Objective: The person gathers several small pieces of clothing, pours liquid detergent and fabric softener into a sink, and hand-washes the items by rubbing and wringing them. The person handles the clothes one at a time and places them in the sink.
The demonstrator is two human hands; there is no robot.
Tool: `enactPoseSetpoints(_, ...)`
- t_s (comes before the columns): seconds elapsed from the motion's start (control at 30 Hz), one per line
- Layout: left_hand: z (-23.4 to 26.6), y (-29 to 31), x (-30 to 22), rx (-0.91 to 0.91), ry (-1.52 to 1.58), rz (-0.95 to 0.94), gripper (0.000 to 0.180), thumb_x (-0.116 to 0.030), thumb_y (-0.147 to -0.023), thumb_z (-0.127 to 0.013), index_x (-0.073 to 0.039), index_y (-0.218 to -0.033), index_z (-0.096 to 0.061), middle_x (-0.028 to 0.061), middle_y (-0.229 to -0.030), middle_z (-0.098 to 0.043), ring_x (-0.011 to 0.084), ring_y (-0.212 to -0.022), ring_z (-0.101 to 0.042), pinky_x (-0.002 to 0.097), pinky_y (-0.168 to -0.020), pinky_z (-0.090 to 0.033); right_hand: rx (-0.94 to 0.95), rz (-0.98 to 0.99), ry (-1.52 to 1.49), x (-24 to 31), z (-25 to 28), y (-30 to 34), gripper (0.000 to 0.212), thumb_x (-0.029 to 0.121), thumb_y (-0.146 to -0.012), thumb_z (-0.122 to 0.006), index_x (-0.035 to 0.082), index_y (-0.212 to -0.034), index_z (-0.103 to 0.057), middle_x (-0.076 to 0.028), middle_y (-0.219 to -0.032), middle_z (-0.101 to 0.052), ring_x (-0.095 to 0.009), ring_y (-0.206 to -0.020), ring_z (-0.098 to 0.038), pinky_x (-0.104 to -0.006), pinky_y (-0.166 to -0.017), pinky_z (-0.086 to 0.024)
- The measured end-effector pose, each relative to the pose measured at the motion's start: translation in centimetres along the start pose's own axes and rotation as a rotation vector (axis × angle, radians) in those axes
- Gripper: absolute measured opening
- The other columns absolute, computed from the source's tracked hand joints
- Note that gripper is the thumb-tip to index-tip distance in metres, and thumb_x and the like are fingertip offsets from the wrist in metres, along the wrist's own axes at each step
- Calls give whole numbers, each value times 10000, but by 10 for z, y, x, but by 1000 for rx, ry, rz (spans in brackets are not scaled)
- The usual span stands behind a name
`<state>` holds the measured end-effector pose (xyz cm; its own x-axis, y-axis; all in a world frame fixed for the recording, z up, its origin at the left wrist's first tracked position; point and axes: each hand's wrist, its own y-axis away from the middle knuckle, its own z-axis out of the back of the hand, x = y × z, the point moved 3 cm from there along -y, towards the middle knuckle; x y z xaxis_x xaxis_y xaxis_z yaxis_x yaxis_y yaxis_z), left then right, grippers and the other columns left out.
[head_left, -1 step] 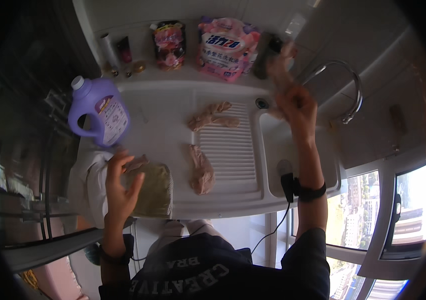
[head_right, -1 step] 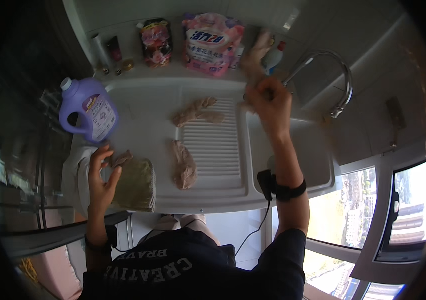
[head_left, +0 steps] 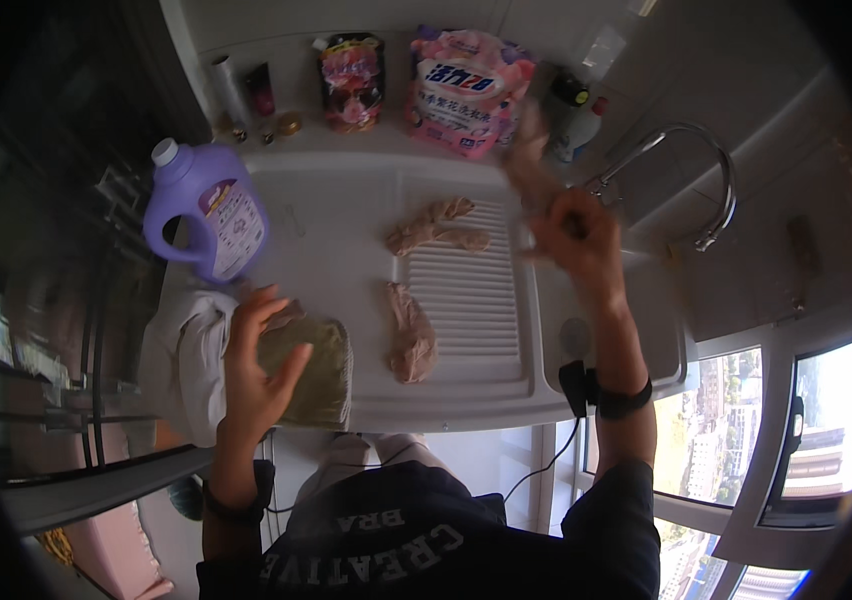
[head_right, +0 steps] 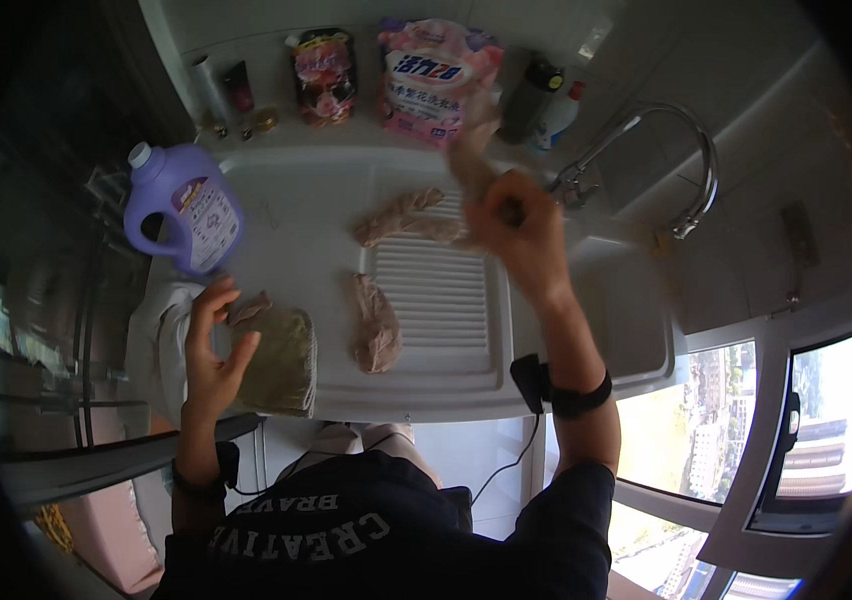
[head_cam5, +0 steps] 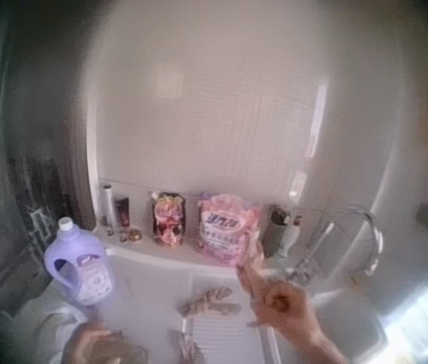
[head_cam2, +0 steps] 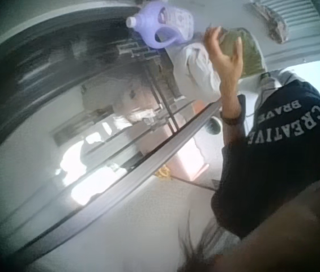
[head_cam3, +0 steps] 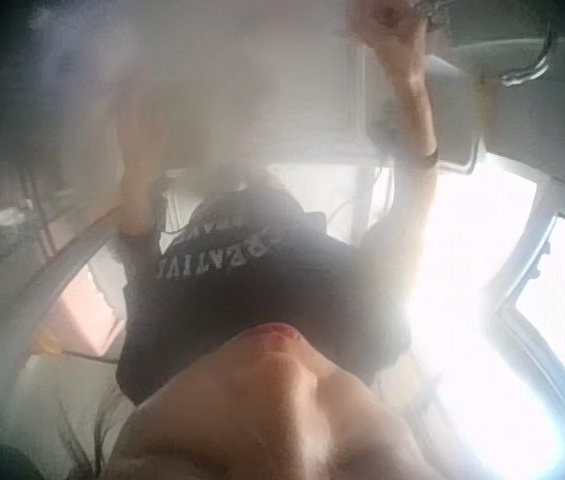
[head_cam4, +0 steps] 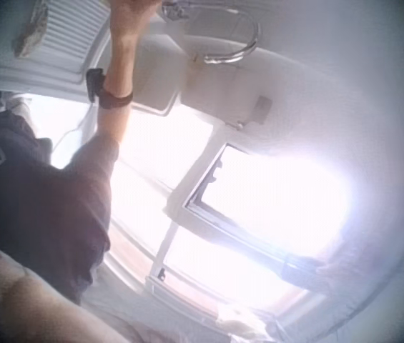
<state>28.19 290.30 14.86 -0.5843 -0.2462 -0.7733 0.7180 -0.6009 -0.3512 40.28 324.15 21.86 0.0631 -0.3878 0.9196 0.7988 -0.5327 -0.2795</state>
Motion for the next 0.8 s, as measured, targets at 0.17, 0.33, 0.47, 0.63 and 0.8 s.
enactPoseSetpoints(0.17,-31,-1,-47,279,22,-257,412,-163,-802,-683,5,-1142,-520,144,-1212,-545,217,-1087,-549,355,-895,-432,775,2,-241,35,-116,82,181,-14,-822,-655,30,-908,-503,-5,-801,-527,-58,-728,-509,-219,-633,-423)
enactPoseSetpoints(0.33,-17,22,-8,707,640,511,200,-113,-884,-595,28,-1015,-542,62,-794,-598,97,-744,-612,226,-600,-457,629,-344,-421,3,-121,84,244,-21,-800,-681,33,-994,-543,-10,-934,-544,-81,-878,-531,-217,-752,-441)
enactPoseSetpoints(0.47,7,28,19,450,702,547,207,-104,-917,-541,48,-1057,-538,27,-753,-569,57,-634,-535,202,-570,-438,612,-261,-334,-36,-124,86,240,-31,-815,-654,14,-1025,-548,-17,-918,-566,-80,-815,-555,-226,-712,-468)
enactPoseSetpoints(0.63,56,5,55,-51,281,470,274,-146,-928,-533,58,-1111,-541,56,-832,-612,80,-694,-548,227,-623,-436,562,-209,41,-81,-121,84,246,-10,-801,-668,5,-1022,-561,-39,-887,-590,-105,-755,-574,-229,-665,-482)
enactPoseSetpoints(0.8,106,-14,81,-305,-197,320,275,-186,-927,-537,45,-1076,-555,120,-883,-624,167,-781,-571,289,-734,-450,449,-105,266,-123,-112,74,269,-4,-755,-698,-4,-994,-576,-85,-906,-612,-151,-735,-593,-258,-654,-506)
